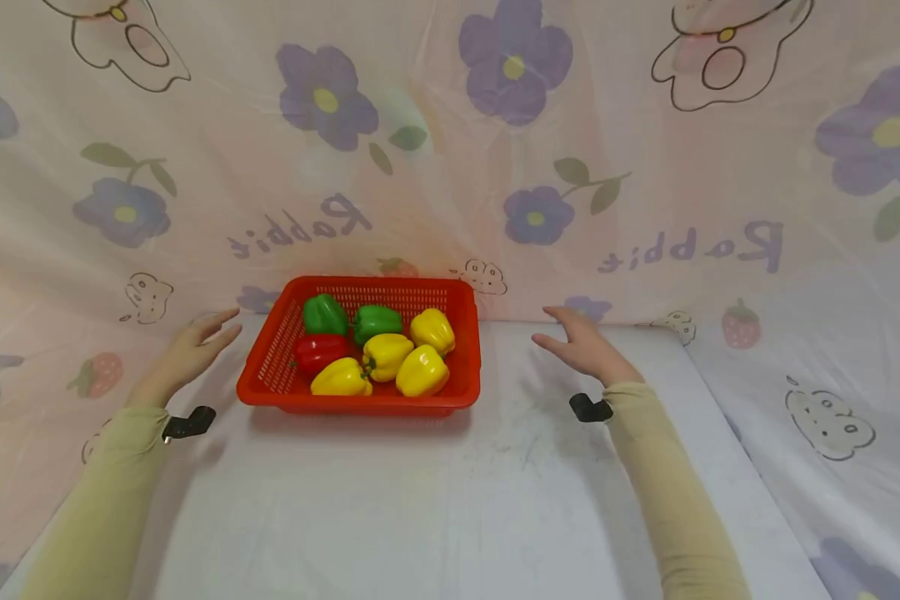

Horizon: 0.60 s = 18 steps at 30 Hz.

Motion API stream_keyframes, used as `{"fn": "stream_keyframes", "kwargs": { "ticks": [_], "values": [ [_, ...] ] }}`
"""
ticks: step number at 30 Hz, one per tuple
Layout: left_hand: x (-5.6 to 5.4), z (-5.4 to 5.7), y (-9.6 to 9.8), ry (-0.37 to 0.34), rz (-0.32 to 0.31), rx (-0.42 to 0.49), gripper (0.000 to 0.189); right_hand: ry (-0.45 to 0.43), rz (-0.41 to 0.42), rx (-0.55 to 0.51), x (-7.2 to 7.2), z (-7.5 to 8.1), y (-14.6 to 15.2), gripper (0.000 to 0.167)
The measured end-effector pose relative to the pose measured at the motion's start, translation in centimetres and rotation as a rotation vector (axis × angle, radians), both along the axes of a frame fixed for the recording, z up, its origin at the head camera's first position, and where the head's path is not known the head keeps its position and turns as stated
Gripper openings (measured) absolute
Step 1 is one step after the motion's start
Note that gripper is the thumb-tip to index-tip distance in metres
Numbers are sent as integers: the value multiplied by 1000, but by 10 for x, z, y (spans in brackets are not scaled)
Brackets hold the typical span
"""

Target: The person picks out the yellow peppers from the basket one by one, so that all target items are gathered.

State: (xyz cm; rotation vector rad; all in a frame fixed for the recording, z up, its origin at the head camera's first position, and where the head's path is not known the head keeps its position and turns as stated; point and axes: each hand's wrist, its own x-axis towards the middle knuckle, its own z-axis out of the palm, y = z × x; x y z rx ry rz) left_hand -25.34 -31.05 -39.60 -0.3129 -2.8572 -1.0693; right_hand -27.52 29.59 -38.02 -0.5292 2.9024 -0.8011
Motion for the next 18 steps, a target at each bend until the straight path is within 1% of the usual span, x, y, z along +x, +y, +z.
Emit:
{"fn": "stream_keyframes", "kwargs": {
  "ticks": [2, 5, 8, 13, 18],
  "values": [
    [5, 0, 2, -48, 11, 39, 64, 0, 1, -14, 2, 2, -3, 74],
    [11, 0, 5, -77, 11, 82, 63, 13, 3, -52, 6, 3, -9, 72],
    [16, -1, 7, -78, -1, 117, 61, 22, 7, -92, 9, 4, -15, 71],
    [28, -5, 13, -68, -35, 227, 57, 31, 27, -159, 13, 5, -23, 68],
    [33, -13, 17, -89, -72, 309, 53, 37, 52, -227, 16, 6, -31, 64]
  ]
}}
